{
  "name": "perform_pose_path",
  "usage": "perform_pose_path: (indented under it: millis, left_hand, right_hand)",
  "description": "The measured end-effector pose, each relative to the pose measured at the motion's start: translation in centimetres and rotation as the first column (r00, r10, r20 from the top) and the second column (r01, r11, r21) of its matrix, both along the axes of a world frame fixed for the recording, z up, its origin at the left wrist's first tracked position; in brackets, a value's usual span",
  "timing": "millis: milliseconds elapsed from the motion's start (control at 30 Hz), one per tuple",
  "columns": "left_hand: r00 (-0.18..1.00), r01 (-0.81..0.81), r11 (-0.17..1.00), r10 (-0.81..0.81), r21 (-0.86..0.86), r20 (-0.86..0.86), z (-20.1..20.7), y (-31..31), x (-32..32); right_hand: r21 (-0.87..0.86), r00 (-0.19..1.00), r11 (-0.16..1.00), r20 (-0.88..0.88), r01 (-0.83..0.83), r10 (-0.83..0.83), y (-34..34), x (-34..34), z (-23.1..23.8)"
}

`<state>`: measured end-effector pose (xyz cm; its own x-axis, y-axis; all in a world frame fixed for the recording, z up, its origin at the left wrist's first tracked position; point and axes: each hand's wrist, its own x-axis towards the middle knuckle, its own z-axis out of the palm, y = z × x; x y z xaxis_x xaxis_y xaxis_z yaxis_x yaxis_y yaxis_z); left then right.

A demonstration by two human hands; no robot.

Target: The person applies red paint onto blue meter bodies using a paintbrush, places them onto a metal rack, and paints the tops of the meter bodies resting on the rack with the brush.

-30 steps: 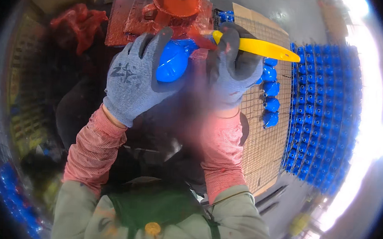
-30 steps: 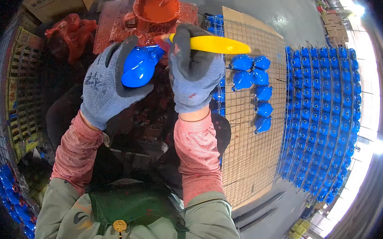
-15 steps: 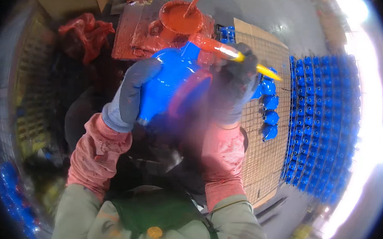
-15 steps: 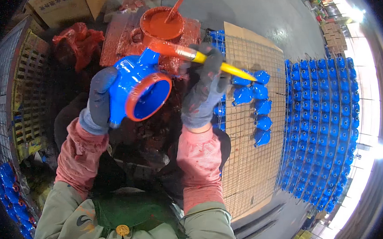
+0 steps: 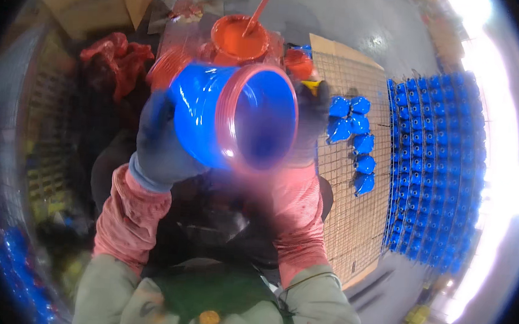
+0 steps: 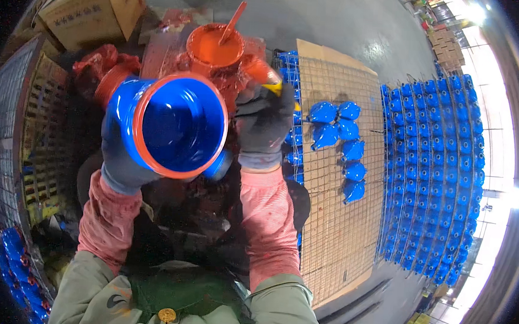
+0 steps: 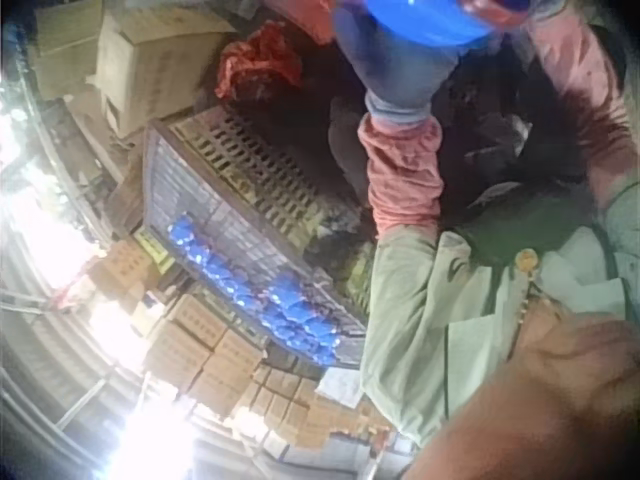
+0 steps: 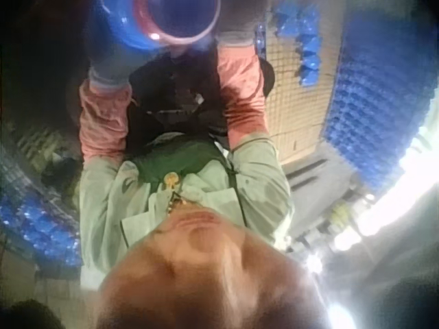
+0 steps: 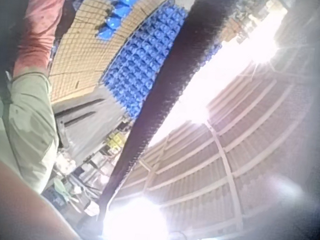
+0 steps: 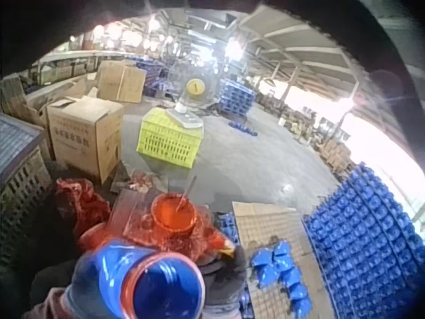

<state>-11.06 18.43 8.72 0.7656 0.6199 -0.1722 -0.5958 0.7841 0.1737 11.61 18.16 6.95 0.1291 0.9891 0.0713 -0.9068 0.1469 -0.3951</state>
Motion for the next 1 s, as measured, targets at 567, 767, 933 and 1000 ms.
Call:
perform_pose_path:
  millis: [567,767,933,1000]
  left_hand:
    - [0.130,0.750,0.102,0.946,0.654,-0.297,-0.4,-1.1,2.0]
    - [0.588,0.312,0.621,0.468,0.719,-0.660,0.2,0.2,0.9]
    - [0.880,-0.124,0.854,0.330,0.505,-0.342,-1.0,-0.4,0.8]
    - [0.969,-0.175,0.980,0.188,0.091,-0.162,-1.9,-0.7,1.3]
  right_hand:
    - [0.510,-0.259,0.723,0.860,0.466,-0.440,-1.5,-3.5,3.9]
    - [0.427,0.043,0.729,0.848,0.536,-0.528,-2.4,-2.4,4.4]
    - [0.271,0.442,0.763,0.682,0.587,-0.582,-1.7,-1.9,3.2]
    - [0.152,0.592,0.834,0.638,0.530,-0.493,-1.0,-2.4,1.9]
